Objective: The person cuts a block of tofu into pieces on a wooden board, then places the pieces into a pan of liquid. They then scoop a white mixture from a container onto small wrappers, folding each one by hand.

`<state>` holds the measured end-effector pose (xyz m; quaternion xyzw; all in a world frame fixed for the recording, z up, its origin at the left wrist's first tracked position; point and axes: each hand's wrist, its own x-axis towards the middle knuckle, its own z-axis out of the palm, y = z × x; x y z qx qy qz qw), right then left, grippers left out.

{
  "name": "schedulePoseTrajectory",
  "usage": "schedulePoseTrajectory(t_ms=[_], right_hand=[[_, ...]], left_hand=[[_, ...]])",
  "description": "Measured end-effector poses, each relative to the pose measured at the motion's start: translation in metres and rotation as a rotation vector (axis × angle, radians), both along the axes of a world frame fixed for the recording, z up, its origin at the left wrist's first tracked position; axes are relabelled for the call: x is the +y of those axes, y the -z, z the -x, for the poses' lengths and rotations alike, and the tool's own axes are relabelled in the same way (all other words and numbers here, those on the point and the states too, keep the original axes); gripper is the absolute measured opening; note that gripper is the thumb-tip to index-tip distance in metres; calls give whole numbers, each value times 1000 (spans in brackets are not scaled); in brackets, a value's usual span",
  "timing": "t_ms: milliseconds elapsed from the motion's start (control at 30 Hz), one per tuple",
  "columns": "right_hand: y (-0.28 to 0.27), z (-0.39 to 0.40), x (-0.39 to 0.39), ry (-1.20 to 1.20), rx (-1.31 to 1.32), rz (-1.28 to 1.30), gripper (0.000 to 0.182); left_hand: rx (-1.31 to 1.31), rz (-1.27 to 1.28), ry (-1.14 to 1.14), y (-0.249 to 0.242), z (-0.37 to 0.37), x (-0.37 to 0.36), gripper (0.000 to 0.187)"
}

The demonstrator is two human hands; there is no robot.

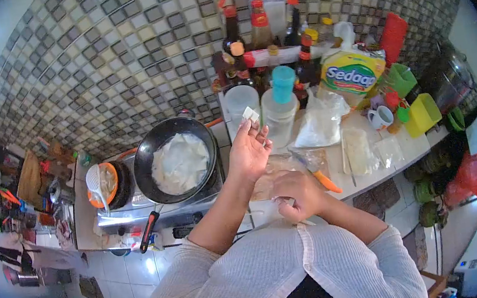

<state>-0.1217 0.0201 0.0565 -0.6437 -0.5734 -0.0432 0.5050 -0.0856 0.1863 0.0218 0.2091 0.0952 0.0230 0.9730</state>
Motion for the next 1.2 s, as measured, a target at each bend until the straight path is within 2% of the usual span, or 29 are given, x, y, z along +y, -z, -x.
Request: schedulePoseTrajectory(t_ms=[100, 167, 200, 233, 300, 333, 367, 433, 467, 500, 567, 600, 667, 700, 767, 867, 1000, 1200], right_hand=[[22, -3, 21, -19, 106, 84, 12], [38, 3, 41, 17, 142, 188, 13], [48, 7, 50, 65, 180, 287, 13], [66, 12, 59, 66, 178, 290, 13], [92, 22, 76, -82, 218, 602, 16], [95, 27, 82, -84, 162, 746, 18], [97, 28, 84, -78, 162, 749, 18], [85, 33, 90, 29, 309, 571, 18], [82, 28, 93, 66, 269, 403, 14], [69, 25, 94, 75, 270, 402, 14], [37, 21, 93, 428, 352, 237, 13], [36, 16, 93, 440, 353, 232, 13], [35, 6, 92, 732, -69, -86, 24], [30, 3, 89, 746, -71, -90, 24], [20, -1, 82, 797, -458, -34, 29], [23, -8, 84, 837, -583, -20, 29], [17, -10, 91, 846, -656, -36, 26], [13, -15, 106, 802, -569, -116, 24]], left_hand=[[4, -68, -56, 2, 11, 32, 18], [-5, -367, -120, 1, 19, 50, 21], [-8, -364, -123, 2, 22, 58, 21], [-28, -473, -140, 4, 25, 65, 19], [-73, -691, -171, 4, 29, 76, 16], [-101, -703, -182, -2, 33, 77, 14], [-104, -698, -178, 1, 34, 83, 14], [-155, -854, -75, 6, 38, 94, 23], [-157, -851, -68, 7, 39, 96, 23], [-131, -832, -37, 5, 41, 96, 22], [-112, -814, 4, 5, 42, 95, 21], [-67, -752, 62, 8, 42, 94, 16], [-24, -654, 162, 16, 41, 95, 9], [-31, -658, 174, 15, 42, 94, 9], [-37, -599, 229, 14, 45, 94, 8], [-29, -590, 265, 10, 49, 94, 7], [-81, -600, 278, 11, 53, 100, 6], [-85, -515, 269, -1, 55, 115, 21]])
